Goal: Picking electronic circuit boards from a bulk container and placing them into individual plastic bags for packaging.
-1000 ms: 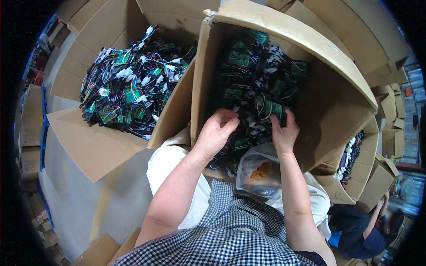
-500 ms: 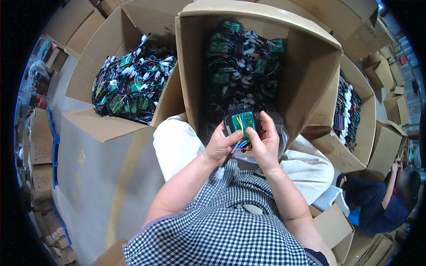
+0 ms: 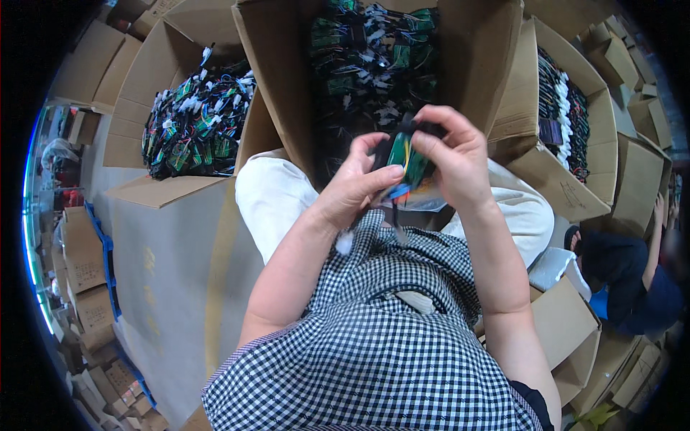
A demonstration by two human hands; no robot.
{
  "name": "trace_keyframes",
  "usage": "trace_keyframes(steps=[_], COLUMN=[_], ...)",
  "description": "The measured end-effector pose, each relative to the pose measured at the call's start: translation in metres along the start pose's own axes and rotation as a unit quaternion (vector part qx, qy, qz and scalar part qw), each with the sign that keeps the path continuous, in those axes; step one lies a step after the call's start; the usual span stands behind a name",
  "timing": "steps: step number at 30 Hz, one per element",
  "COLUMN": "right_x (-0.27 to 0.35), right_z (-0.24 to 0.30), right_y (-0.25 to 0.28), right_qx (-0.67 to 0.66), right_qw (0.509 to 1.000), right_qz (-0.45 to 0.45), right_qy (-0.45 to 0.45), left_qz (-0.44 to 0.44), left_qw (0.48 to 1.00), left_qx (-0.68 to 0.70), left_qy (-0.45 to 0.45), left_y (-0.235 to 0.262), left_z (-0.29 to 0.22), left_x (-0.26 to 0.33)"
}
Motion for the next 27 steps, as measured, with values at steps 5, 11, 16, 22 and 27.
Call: trace_keyframes(steps=[5,11,16,22,27], right_x=[-0.001,-0.013,0.01,0.013,0.0], right_z=[-0.014,-0.09,-0.187,-0.195,-0.166], right_y=[0.001,0.069,0.107,0.122,0.116], right_qx=[-0.072,0.13,0.73,0.736,0.347], right_qw=[0.993,0.978,0.663,0.657,0.9], right_qz=[-0.097,-0.076,-0.012,-0.008,-0.077], right_qy=[-0.002,-0.146,-0.166,-0.161,-0.252], left_qz=[-0.047,-0.147,-0.198,-0.193,-0.164], left_qw=[0.999,0.987,0.976,0.978,0.976], left_qx=[-0.023,-0.003,0.063,0.057,0.131], left_qy=[-0.011,-0.066,-0.065,-0.058,-0.064], left_y=[-0.013,0.038,0.06,0.066,0.067], left_z=[0.014,0.027,0.044,0.046,0.046], left_x=[0.002,0.011,0.028,0.034,0.03])
Point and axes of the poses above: each hand's wrist, its own x-axis away from the middle knuckle, its own y-axis out of the back of the hand, z = x × y, the point moved 2 cm from there along -x, towards the middle knuckle, and after that the axes turned 9 degrees about -y, right-handed, at the moved point
